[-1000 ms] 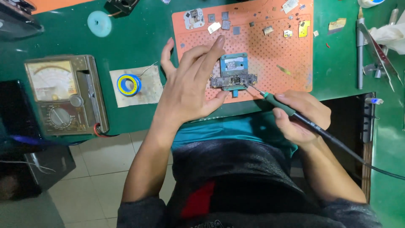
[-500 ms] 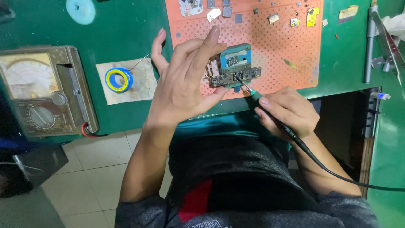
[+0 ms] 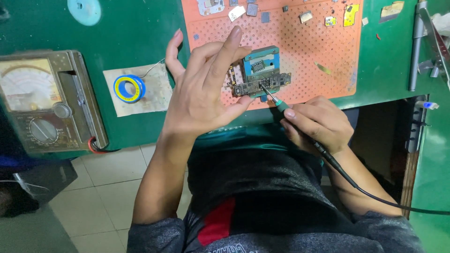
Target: The person applies flux to a circuit board held in a vise, then uses a soldering iron and solder wire to solder components on the board. The person repeatedly applies solder to various points on the circuit board while holding the solder spool.
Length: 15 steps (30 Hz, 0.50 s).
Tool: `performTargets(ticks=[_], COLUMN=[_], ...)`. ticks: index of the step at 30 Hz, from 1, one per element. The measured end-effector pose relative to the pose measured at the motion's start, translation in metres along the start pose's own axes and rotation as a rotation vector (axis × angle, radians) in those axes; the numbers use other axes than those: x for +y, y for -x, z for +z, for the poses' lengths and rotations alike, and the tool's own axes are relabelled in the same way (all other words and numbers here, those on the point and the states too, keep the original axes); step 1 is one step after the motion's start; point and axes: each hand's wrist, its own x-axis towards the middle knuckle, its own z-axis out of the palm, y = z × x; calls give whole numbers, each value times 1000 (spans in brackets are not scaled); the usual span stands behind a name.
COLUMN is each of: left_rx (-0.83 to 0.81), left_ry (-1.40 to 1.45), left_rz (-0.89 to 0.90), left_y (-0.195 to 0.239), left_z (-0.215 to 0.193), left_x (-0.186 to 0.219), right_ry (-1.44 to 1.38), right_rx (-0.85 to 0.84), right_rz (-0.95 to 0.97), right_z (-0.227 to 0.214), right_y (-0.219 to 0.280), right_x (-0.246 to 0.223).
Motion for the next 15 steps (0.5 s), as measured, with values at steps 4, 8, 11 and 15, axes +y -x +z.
performTargets(ticks=[4, 8, 11, 15], left_rx=[-10, -8, -15, -23], left_ry=[0, 2, -5, 17], left_rz=[-7, -9, -11, -19], left_y=[0, -1, -1, -1], left_z=[-3, -4, -4, -5], left_x=[2, 2, 2, 3], right_ry=[-6, 18, 1, 10], right_rx=[12, -7, 8, 36], right_rz=[2, 2, -16, 2], right_z=[0, -1, -1, -1], right_y=[2, 4, 1, 2], right_x=[1, 3, 2, 2])
